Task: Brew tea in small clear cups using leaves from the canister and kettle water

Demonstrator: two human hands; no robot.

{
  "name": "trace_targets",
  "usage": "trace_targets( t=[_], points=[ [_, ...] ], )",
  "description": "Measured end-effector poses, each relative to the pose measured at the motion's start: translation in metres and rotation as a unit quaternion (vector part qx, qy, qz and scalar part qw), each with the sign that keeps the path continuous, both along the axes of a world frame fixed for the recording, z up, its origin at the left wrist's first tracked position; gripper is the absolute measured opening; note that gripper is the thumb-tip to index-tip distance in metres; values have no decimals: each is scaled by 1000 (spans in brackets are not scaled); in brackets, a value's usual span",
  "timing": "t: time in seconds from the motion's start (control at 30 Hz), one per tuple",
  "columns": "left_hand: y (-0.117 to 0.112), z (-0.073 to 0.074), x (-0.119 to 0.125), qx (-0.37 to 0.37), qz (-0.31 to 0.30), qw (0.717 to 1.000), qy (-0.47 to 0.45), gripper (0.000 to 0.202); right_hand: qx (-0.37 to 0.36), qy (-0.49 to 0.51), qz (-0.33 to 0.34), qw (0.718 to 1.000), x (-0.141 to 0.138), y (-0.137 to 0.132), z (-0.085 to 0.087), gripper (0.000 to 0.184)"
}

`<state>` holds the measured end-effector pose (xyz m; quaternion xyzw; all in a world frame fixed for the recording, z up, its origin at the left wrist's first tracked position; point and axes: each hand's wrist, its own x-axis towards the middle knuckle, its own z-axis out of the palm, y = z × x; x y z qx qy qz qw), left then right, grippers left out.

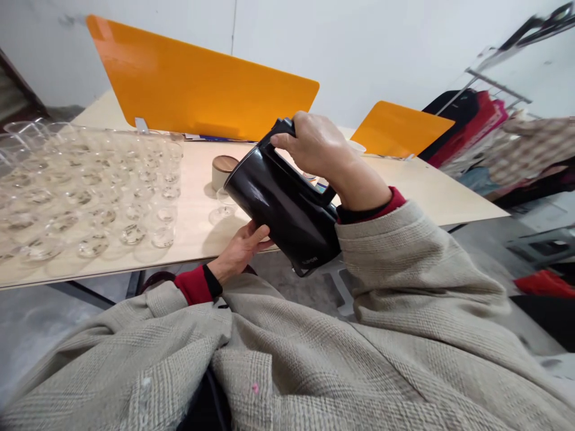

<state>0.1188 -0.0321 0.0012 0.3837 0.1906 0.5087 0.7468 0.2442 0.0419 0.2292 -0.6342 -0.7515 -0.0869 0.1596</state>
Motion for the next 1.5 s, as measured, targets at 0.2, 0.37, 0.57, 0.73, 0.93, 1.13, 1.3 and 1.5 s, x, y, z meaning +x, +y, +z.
trace_targets(
  t=[0.2, 0.37, 0.57, 0.73, 0.93, 1.13, 1.3, 1.5],
  points=[
    [1, 0, 2, -7, -3, 1000, -20, 63, -8, -23, 10, 1000, -9, 5, 1, 38],
    [1, -1, 2, -10, -3, 1000, -21, 62, -19, -40, 12, 999, -11, 8, 2, 37],
    [3, 2, 0, -17, 3, 1000, -11, 66, -8, 3, -10, 1000, -7, -1, 0, 38],
    [3, 7, -4, -1, 20, 1000, 23, 64, 7, 64, -35, 997, 7, -20, -7, 33],
    [3, 6, -1, -5, 28, 999, 25, 67, 14, 78, -18, 997, 16, -17, -11, 31],
    [2, 0, 3, -9, 18, 1000, 15, 73, 5, 21, -17, 1000, 5, -7, -7, 34],
    [4, -4, 3, -13, 15, 1000, 0, 67, -14, -23, -12, 1000, -5, 2, -4, 30],
    [7, -7, 3, -12, 6, 1000, -2, 66, -37, -43, -24, 998, -12, 6, -2, 26]
  ],
)
